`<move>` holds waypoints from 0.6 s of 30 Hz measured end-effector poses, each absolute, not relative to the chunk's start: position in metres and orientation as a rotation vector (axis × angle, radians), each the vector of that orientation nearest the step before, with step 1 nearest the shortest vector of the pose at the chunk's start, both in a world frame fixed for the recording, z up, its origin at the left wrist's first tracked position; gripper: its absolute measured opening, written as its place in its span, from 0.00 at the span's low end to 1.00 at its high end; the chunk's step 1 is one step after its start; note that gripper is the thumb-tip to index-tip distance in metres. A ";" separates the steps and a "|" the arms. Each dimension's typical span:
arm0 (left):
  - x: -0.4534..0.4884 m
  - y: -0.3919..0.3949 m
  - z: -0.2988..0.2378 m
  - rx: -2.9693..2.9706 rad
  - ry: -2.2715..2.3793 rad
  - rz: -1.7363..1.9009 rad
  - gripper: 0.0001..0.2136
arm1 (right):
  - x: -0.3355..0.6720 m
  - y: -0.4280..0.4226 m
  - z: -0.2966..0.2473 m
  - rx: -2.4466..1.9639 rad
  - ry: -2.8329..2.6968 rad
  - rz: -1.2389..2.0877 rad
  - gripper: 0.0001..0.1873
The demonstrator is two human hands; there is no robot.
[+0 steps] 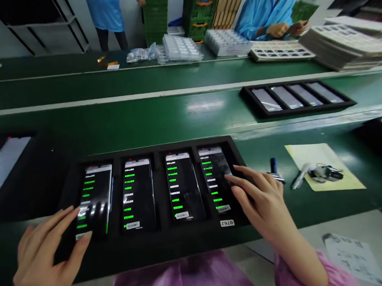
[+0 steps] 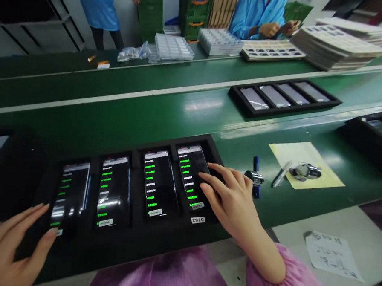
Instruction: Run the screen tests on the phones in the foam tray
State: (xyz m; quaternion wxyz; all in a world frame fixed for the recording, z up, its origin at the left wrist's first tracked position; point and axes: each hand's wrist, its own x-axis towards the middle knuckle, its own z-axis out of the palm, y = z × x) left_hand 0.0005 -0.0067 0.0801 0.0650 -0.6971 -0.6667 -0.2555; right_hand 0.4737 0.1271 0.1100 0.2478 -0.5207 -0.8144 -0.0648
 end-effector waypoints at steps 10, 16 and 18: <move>0.066 0.045 0.105 -2.009 -2.094 -0.319 0.23 | 0.427 0.153 0.117 -1.256 -2.411 -0.384 0.23; 0.092 0.069 0.115 -2.111 -2.096 -0.241 0.21 | 0.401 0.154 0.114 -1.026 -2.439 -0.345 0.21; 0.093 0.070 0.117 -2.139 -2.110 -0.194 0.22 | 0.414 0.150 0.105 -1.064 -2.375 -0.210 0.19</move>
